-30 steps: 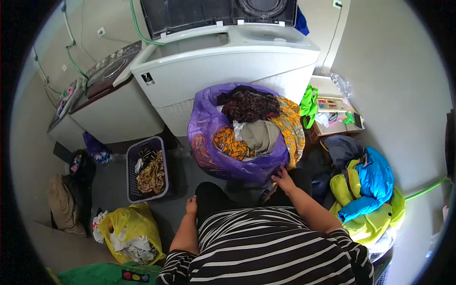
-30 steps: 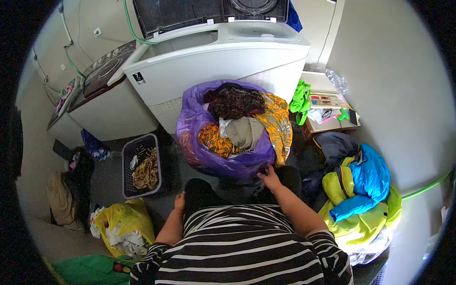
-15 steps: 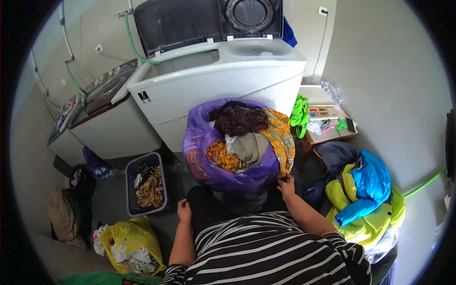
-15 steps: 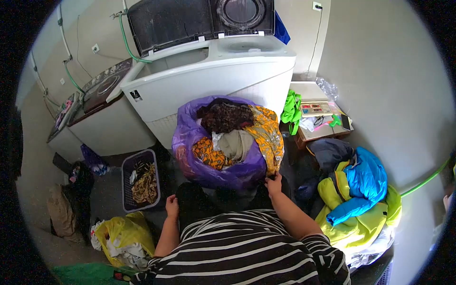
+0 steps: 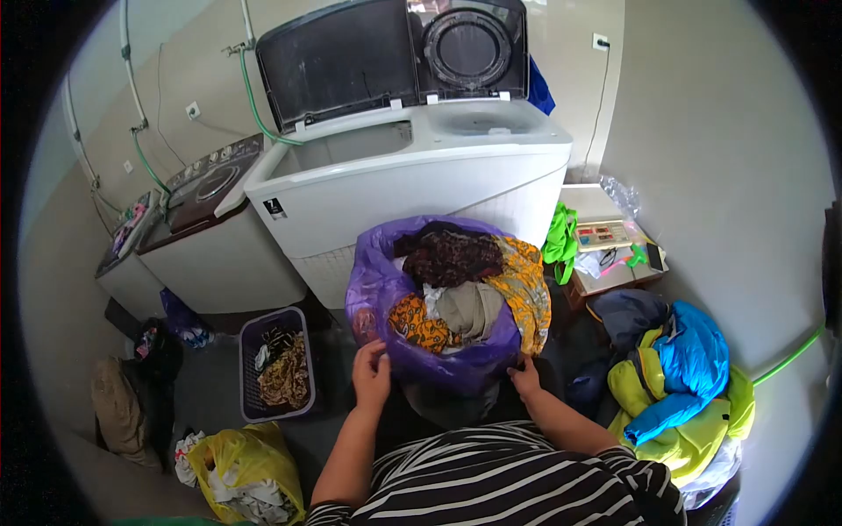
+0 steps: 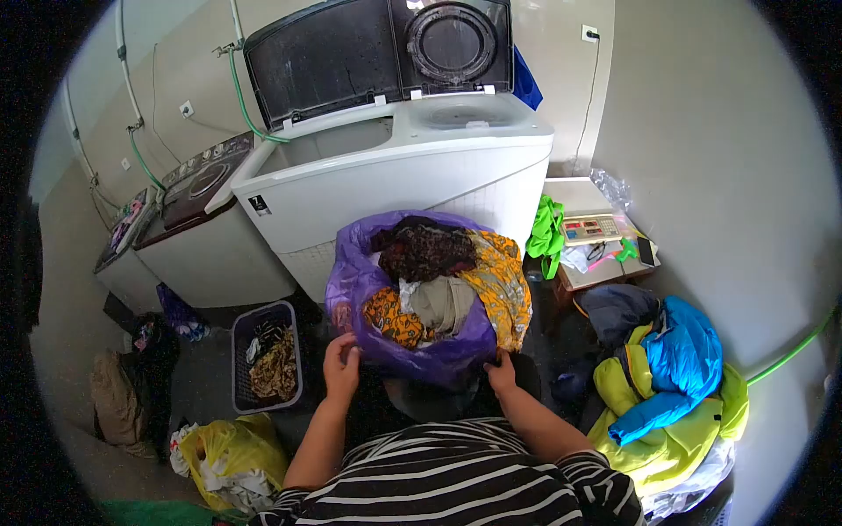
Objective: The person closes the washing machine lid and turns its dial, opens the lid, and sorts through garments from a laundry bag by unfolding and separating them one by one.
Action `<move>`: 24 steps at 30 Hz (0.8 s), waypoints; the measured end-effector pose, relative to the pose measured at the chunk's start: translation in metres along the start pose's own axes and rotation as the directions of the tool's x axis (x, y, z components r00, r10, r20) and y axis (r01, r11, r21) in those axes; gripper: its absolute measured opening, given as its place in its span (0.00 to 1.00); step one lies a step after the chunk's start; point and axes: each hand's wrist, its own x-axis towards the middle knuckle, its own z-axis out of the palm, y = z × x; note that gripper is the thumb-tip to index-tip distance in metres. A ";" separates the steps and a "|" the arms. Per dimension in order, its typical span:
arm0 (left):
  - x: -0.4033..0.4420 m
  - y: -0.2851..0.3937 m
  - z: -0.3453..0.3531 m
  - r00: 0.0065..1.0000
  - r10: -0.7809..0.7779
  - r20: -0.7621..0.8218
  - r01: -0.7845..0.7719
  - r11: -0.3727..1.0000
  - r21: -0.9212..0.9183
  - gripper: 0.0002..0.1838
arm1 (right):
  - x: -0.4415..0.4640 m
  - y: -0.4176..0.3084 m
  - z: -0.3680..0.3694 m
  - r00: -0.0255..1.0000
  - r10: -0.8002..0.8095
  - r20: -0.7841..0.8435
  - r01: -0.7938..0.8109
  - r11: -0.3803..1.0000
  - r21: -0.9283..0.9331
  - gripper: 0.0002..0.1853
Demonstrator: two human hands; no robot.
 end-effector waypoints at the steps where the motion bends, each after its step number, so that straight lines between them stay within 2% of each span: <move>1: 0.012 0.009 0.012 0.993 0.108 0.037 -0.110 0.993 0.034 0.13 | 0.004 0.007 0.002 0.999 -0.052 -0.014 0.052 0.999 0.003 0.28; 2: 0.023 0.017 0.024 0.974 0.214 0.076 -0.219 0.974 0.065 0.13 | 0.007 0.014 0.004 0.994 -0.104 -0.028 0.104 0.995 0.005 0.27; 3: 0.035 0.023 0.037 0.973 0.219 0.070 -0.223 0.973 0.062 0.13 | 0.006 0.013 0.005 0.993 -0.112 -0.029 0.112 0.994 0.003 0.27; 5: 0.055 0.035 0.064 0.951 0.216 0.222 -0.225 0.974 0.017 0.15 | 0.004 0.013 0.006 0.991 -0.131 -0.031 0.131 0.991 0.000 0.27; 8: 0.090 0.031 0.103 0.917 0.293 0.270 -0.328 0.940 0.093 0.17 | 0.011 0.021 0.004 0.982 -0.190 -0.021 0.190 0.982 -0.020 0.27; 10: 0.107 0.017 0.128 0.919 0.312 0.243 -0.371 0.893 0.256 0.18 | 0.004 0.018 -0.002 0.999 -0.049 -0.018 0.048 0.998 -0.028 0.25; 11: 0.112 0.011 0.138 0.918 0.311 0.245 -0.370 0.895 0.251 0.18 | 0.000 0.016 -0.005 0.999 -0.047 -0.024 0.046 0.998 -0.030 0.25; 15: 0.131 -0.003 0.159 0.909 0.338 0.244 -0.417 0.716 0.560 0.16 | -0.015 -0.001 -0.011 0.999 0.019 -0.035 -0.015 0.992 0.127 0.21; 16: 0.131 -0.005 0.159 0.911 0.333 0.243 -0.412 0.717 0.562 0.16 | -0.018 -0.005 -0.011 0.999 0.022 -0.031 -0.018 0.992 0.123 0.21; 19: 0.129 0.008 0.148 0.905 0.401 0.139 -0.424 0.838 0.343 0.10 | -0.023 -0.015 -0.013 0.999 0.031 -0.044 -0.019 0.972 0.235 0.17; 22: 0.109 0.044 0.127 0.907 0.415 0.065 -0.420 0.900 0.118 0.05 | -0.032 -0.035 -0.015 1.000 0.019 -0.012 -0.014 0.955 0.297 0.13; 23: 0.095 0.052 0.117 0.909 0.413 0.065 -0.418 0.900 0.122 0.05 | -0.036 -0.044 -0.015 1.000 0.004 0.020 -0.010 0.947 0.322 0.12; 24: 0.077 0.057 0.107 0.929 0.326 0.175 -0.330 0.944 -0.010 0.05 | -0.042 -0.053 -0.016 0.999 -0.009 0.052 -0.010 0.938 0.347 0.10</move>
